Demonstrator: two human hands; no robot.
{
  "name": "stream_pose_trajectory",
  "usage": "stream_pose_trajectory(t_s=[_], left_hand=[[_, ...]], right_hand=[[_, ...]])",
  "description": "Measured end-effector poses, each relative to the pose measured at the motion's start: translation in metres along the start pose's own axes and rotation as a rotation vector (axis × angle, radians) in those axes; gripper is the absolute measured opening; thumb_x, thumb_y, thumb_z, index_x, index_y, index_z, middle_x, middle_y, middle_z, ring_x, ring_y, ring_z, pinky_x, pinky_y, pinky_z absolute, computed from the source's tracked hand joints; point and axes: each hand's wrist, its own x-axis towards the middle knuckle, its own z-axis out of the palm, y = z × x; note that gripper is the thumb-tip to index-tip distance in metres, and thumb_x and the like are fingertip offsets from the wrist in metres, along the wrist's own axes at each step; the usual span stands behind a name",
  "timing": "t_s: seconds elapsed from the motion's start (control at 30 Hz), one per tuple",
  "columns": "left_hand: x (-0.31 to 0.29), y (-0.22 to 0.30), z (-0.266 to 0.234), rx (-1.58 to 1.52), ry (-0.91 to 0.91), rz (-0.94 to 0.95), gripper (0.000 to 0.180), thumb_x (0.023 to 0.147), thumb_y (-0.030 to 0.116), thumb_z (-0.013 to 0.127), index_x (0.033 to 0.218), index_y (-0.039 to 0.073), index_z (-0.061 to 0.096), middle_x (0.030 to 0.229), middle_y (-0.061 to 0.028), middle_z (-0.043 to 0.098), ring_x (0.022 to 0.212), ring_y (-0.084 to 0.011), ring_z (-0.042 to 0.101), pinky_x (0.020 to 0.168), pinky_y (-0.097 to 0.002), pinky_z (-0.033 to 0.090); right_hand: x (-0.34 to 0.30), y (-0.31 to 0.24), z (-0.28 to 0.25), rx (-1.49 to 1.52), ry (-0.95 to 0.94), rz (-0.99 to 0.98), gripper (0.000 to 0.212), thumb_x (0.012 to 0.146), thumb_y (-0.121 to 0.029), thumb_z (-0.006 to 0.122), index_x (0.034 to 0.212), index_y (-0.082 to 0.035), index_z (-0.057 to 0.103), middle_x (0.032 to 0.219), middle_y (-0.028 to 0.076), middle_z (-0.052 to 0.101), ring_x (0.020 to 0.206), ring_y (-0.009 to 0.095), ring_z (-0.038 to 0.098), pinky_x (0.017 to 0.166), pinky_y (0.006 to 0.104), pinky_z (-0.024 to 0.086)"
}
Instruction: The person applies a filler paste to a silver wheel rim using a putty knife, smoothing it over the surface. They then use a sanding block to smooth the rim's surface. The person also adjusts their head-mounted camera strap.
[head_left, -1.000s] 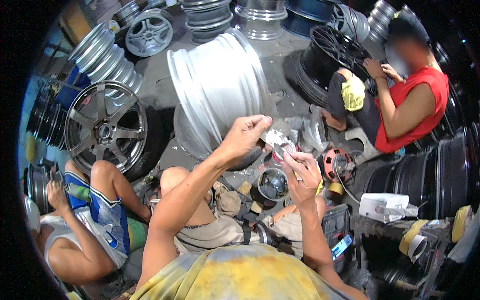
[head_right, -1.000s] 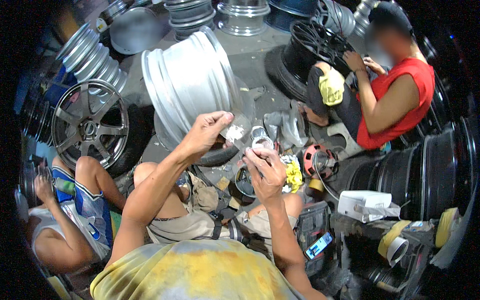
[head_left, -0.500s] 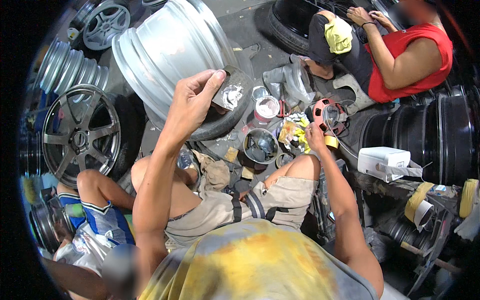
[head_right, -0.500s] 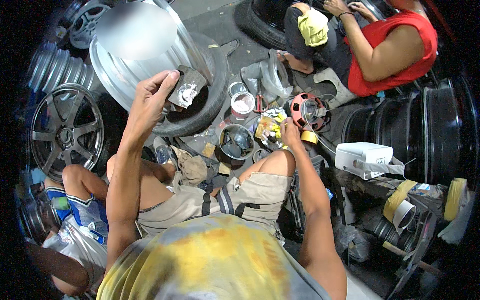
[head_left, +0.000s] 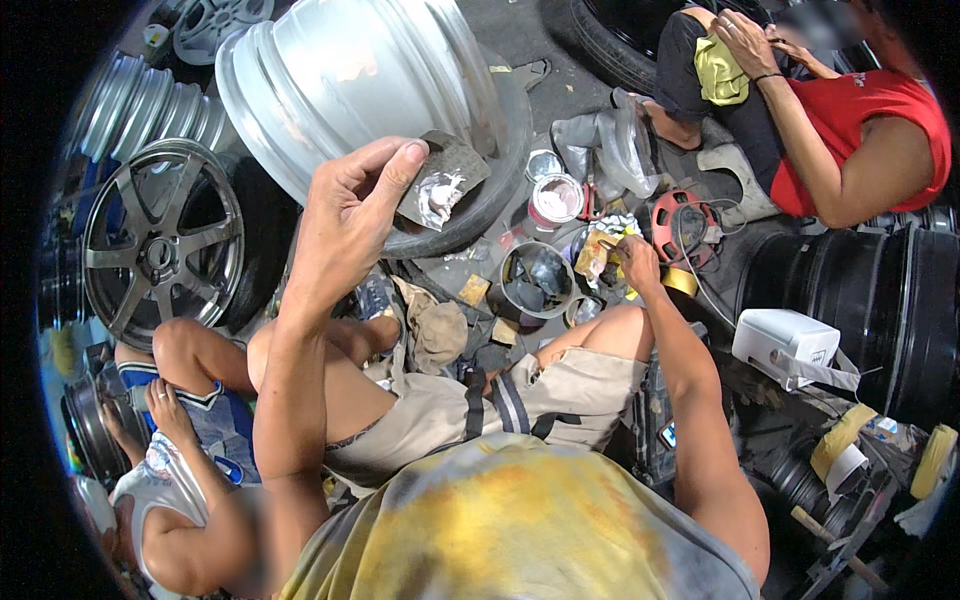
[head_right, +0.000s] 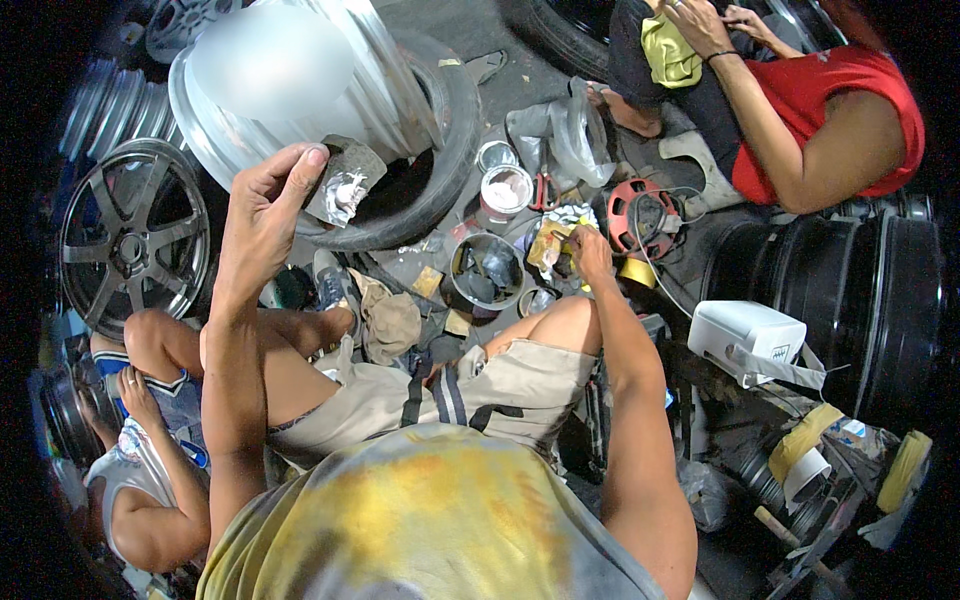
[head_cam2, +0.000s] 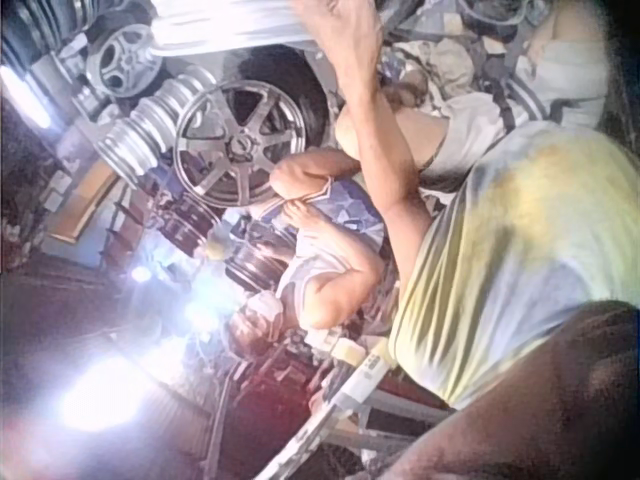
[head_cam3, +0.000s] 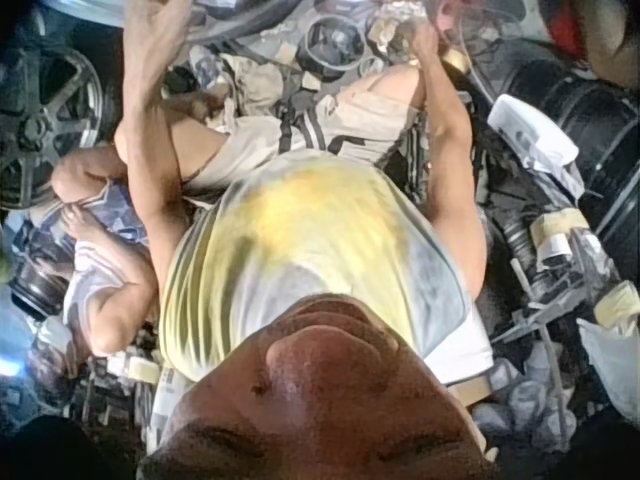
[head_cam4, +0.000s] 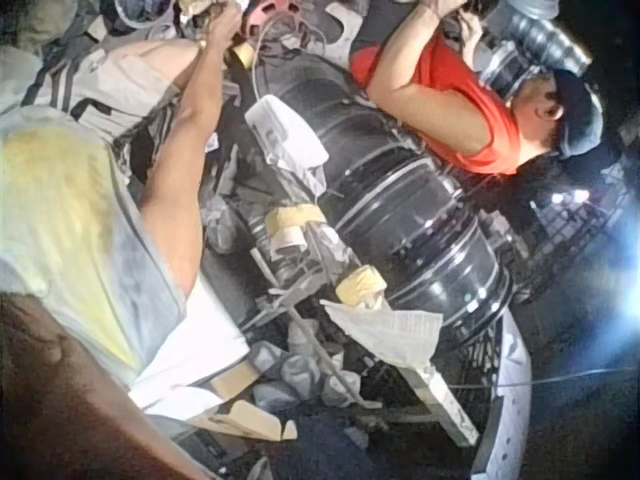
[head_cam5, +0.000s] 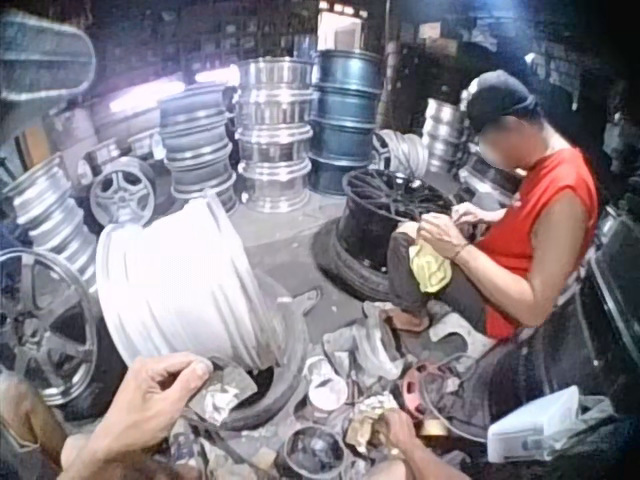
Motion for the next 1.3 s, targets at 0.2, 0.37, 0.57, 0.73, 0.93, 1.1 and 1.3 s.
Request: stream_pose_trajectory(t_s=[0.2,0.37,0.57,0.73,0.93,1.1,1.3], left_hand=[[0.0,0.002,0.005,0.03,0.001,0.011,0.035,0.104,0.028,0.063,0.103,-0.006,0.07,0.087,0.0055,0.062,0.083,-0.0045,0.05,0.077,-0.0215,0.042],[0.0,0.004,0.009,-0.008,0.022,0.071,0.036,0.103,0.029,0.064,0.1,-0.007,0.07,0.076,0.0064,0.056,0.073,-0.0034,0.043,0.063,-0.0228,0.037],[0.001,0.001,0.009,0.007,0.014,0.061,0.035,0.104,0.028,0.064,0.103,-0.007,0.07,0.077,0.0068,0.056,0.073,-0.0033,0.043,0.063,-0.0228,0.038],[0.001,0.005,0.009,0.018,-0.005,0.067,0.035,0.104,0.028,0.063,0.102,-0.007,0.069,0.075,0.0067,0.053,0.072,-0.0036,0.041,0.062,-0.0235,0.036],[0.002,0.003,0.007,0.043,-0.048,0.043,0.036,0.104,0.028,0.062,0.1,-0.007,0.068,0.081,0.0055,0.059,0.078,-0.0044,0.047,0.069,-0.0232,0.04],[0.004,0.006,0.01,-0.072,-0.082,0.055,0.034,0.104,0.027,0.062,0.1,-0.005,0.07,0.08,0.0054,0.06,0.077,-0.0038,0.05,0.067,-0.0228,0.043],[0.002,-0.006,0.016,-0.091,-0.013,0.104,0.037,0.105,0.029,0.061,0.086,-0.002,0.065,0.068,0.0091,0.044,0.062,-0.002,0.039,0.051,-0.0249,0.033]], right_hand=[[0.0,0.001,0.0,-0.091,-0.066,-0.061,0.012,0.083,-0.008,0.068,0.094,-0.004,0.068,0.098,0.017,0.067,0.094,0.04,0.065,0.08,0.0487,0.051],[-0.001,0.008,0.003,-0.165,-0.081,-0.163,0.012,0.083,-0.01,0.068,0.093,-0.005,0.069,0.096,0.014,0.067,0.095,0.038,0.065,0.08,0.0491,0.05],[-0.002,0.008,0.001,-0.241,-0.115,-0.209,0.018,0.079,-0.009,0.068,0.097,-0.007,0.07,0.096,0.012,0.066,0.095,0.034,0.066,0.079,0.0476,0.047],[-0.001,0.011,0.002,-0.266,-0.165,-0.191,0.023,0.076,-0.012,0.069,0.098,-0.008,0.071,0.098,0.011,0.066,0.094,0.033,0.066,0.079,0.0459,0.046],[0.003,0.01,0.001,-0.275,-0.299,-0.078,0.024,0.076,-0.019,0.071,0.099,-0.009,0.072,0.103,0.012,0.067,0.098,0.035,0.067,0.083,0.0472,0.048],[0.012,0.026,-0.015,0.01,-0.315,0.134,0.025,0.081,-0.026,0.07,0.096,-0.007,0.073,0.099,0.016,0.072,0.092,0.035,0.07,0.081,0.0456,0.053],[-0.006,-0.073,-0.102,0.756,-0.202,0.193,0.012,0.099,-0.014,0.055,0.095,-0.002,0.055,0.085,0.007,0.067,0.077,0.013,0.063,0.067,0.03,0.05]])
